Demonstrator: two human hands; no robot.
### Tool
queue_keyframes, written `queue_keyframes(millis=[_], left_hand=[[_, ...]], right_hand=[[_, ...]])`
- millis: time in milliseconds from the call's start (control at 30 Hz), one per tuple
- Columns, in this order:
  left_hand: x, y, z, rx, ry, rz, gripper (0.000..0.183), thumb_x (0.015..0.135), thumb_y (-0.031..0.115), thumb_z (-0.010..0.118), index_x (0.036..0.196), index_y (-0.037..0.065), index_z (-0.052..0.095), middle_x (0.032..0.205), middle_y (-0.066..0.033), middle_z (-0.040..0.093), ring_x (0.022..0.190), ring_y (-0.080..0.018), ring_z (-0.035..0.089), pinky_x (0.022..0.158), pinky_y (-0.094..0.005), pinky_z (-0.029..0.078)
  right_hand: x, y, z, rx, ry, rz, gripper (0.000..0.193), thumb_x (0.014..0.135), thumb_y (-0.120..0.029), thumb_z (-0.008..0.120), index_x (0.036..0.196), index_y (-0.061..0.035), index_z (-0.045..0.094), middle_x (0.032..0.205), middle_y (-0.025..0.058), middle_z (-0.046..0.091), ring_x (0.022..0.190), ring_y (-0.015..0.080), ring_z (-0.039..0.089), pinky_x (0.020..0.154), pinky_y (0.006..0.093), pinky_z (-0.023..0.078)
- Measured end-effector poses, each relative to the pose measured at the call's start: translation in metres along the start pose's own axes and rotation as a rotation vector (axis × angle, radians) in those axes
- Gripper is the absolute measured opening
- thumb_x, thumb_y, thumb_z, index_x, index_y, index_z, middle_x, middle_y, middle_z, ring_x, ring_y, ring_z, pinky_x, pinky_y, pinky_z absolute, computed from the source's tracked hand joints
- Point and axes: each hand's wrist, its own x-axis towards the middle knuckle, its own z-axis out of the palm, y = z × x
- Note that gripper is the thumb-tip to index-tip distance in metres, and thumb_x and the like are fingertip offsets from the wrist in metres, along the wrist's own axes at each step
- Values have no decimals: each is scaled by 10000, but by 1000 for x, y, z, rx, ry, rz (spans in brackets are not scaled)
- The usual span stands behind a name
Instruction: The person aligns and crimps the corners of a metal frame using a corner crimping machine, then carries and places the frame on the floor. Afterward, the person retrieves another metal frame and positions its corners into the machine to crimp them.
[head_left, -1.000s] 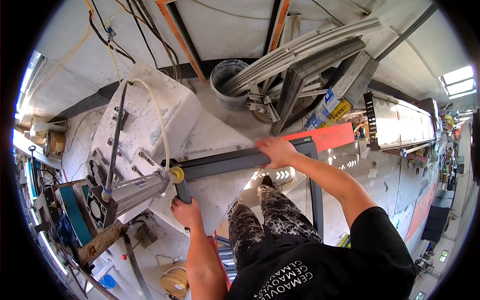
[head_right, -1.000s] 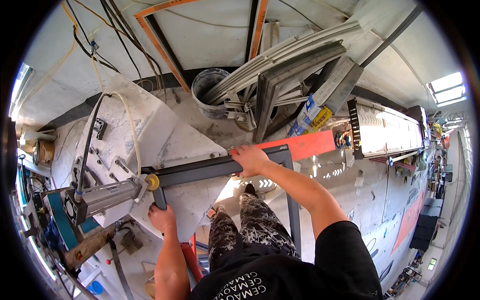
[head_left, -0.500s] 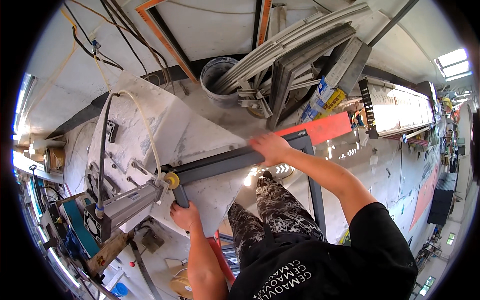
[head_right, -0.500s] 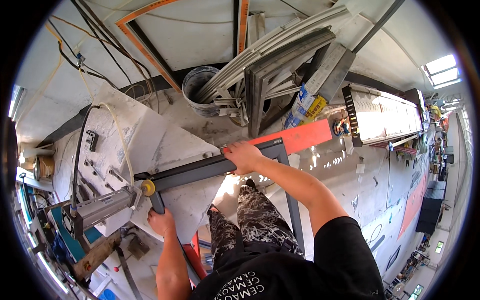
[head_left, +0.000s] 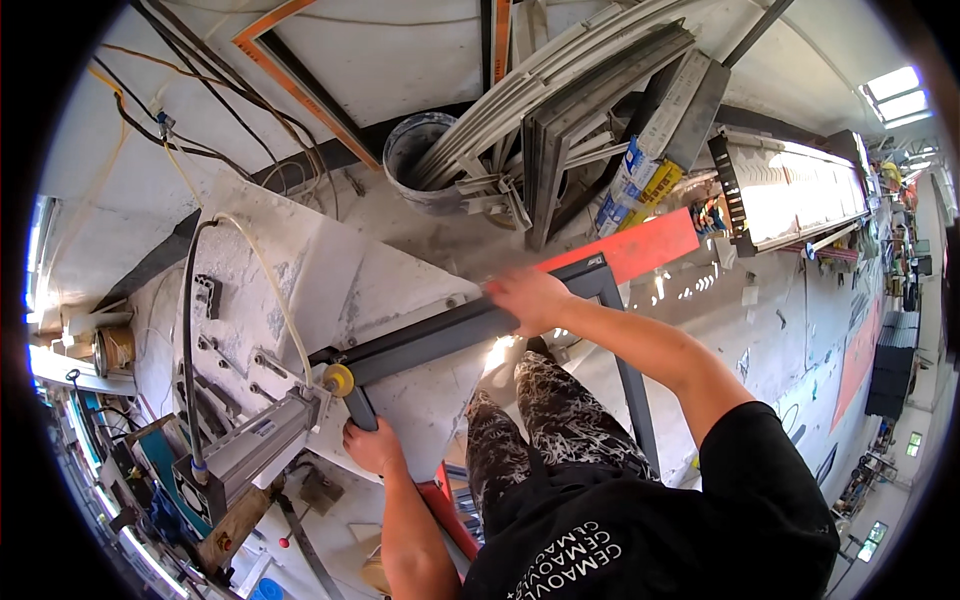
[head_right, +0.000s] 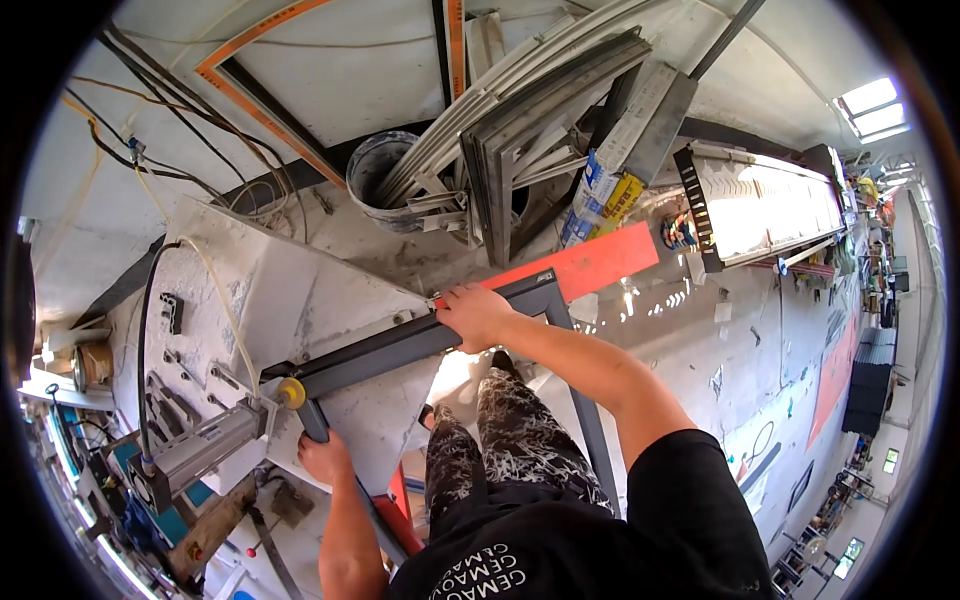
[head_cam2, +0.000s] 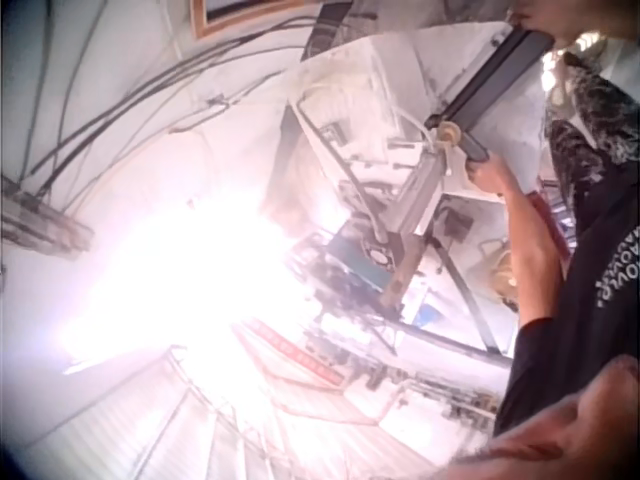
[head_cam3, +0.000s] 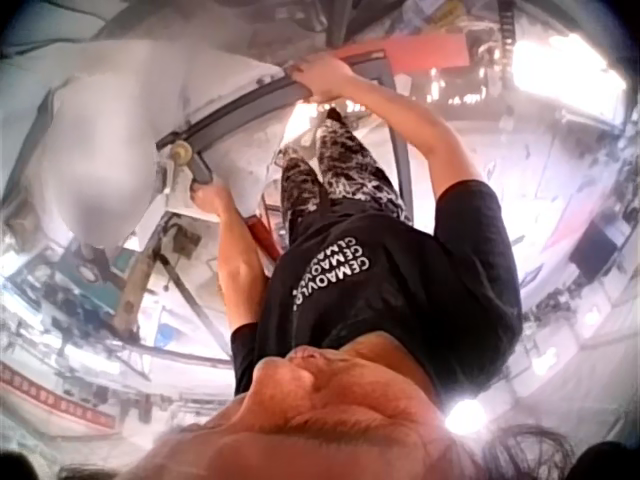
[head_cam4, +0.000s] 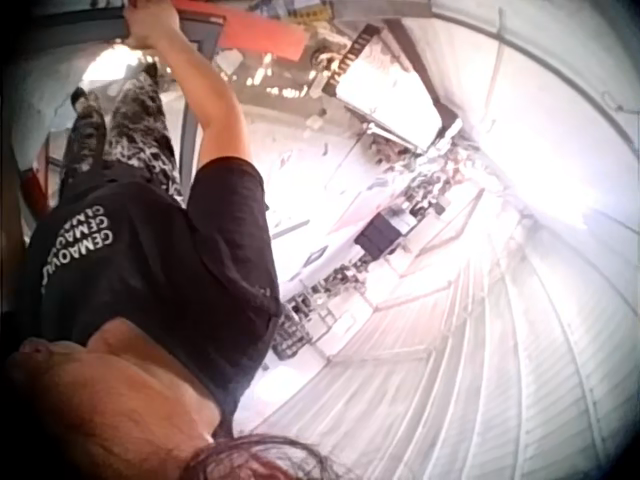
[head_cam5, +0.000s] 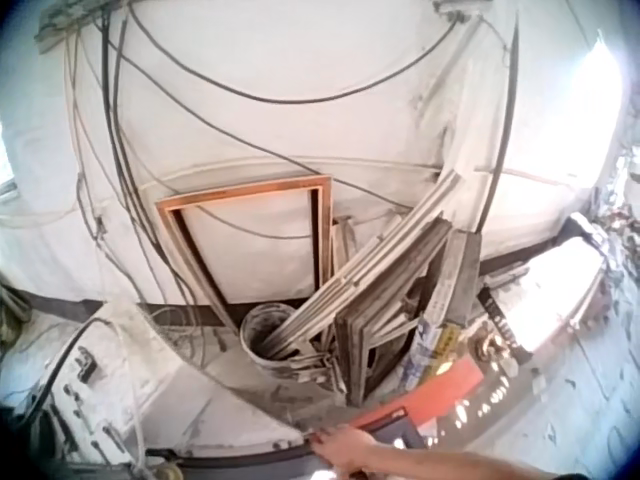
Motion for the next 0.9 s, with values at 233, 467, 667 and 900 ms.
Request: queue_keyframes(millis=[233,467,667,900], left_hand=[[0,-2,0,24,-12,22,483,768,273,711,1138,-26,627,1154,-195,646,1054,-396,596,914,-470,500],[0,-6,4,26,7,31,483,769,271,711,1137,-29,626,1152,-198,646,1048,-403,598,915,-475,498],[-1,-6,4,22,42,65,482,764,263,706,1142,-25,627,1144,-201,649,1040,-408,599,923,-481,491],[0,-12,8,41,40,60,503,756,254,707,1166,-24,620,1148,-203,649,1045,-410,596,936,-475,488]], right_hand=[[1,1,-4,13,-41,3,564,741,-426,769,1176,-86,654,1298,147,592,1268,313,505,1028,413,425],[3,1,-8,17,-91,-5,554,735,-387,763,1182,-80,651,1312,146,584,1278,312,499,1023,409,431],[3,2,-11,43,-96,3,552,719,-336,755,1196,-81,647,1304,149,592,1279,311,499,1020,405,433],[3,-1,-17,33,-111,-14,571,731,-370,765,1201,-70,645,1313,160,588,1286,316,497,1037,402,420]])
